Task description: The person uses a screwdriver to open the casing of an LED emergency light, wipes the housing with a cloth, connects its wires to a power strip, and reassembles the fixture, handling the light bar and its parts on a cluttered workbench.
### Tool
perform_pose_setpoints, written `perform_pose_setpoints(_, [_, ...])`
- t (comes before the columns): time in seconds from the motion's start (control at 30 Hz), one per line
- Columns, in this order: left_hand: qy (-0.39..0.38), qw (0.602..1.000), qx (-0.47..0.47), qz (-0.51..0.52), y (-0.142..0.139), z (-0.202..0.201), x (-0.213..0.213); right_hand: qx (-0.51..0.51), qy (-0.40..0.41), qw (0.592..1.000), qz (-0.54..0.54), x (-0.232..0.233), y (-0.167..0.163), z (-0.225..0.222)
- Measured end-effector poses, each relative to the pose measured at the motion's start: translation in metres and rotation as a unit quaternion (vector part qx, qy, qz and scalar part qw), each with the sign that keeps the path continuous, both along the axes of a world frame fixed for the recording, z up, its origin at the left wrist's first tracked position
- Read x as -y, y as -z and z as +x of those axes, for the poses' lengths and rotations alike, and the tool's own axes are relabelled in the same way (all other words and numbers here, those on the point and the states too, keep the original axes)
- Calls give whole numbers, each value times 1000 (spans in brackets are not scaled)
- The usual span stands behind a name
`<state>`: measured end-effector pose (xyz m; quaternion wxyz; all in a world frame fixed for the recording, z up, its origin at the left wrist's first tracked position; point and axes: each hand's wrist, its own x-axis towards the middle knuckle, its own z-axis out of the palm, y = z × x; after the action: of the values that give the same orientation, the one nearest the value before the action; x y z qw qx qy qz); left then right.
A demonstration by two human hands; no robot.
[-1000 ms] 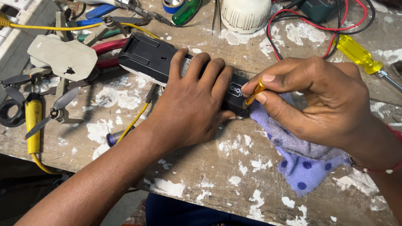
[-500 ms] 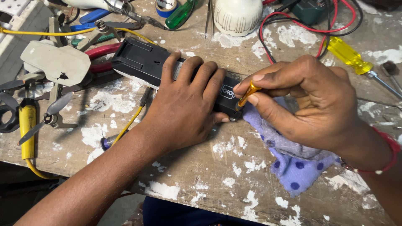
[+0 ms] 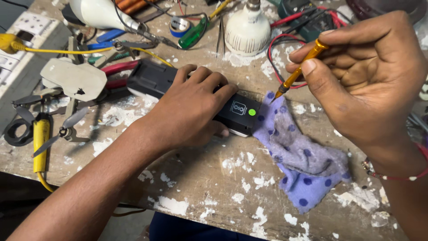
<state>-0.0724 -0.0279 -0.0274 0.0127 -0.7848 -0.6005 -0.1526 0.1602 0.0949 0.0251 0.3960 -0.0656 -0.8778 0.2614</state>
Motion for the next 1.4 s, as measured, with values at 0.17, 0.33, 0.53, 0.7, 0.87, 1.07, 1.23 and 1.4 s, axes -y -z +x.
perform_pose_setpoints(0.17, [13,999,41,24,-14,-4,-5,33,111,986,-120,-19,10,5])
perform_pose_setpoints(0.33, [25,996,78,42,-26,-13,-4,271,150,925,-219,-37,29,-1])
perform_pose_setpoints(0.53, [20,996,86,34,-34,-17,-2,395,147,907,6,-34,42,-8])
perform_pose_setpoints(0.7, [21,996,78,46,-32,-15,-1,403,162,900,37,-16,23,-13])
perform_pose_setpoints(0.87, [18,995,80,58,-31,-17,-5,635,234,736,10,5,-7,-7])
perform_pose_setpoints(1.07, [19,992,60,107,-40,-21,-3,571,84,812,83,26,7,6])
perform_pose_setpoints(1.23, [-16,985,36,170,-53,-20,2,437,201,877,-11,9,-14,23])
perform_pose_setpoints(1.4, [-73,956,37,282,-68,-11,8,74,157,979,-110,21,-28,6])
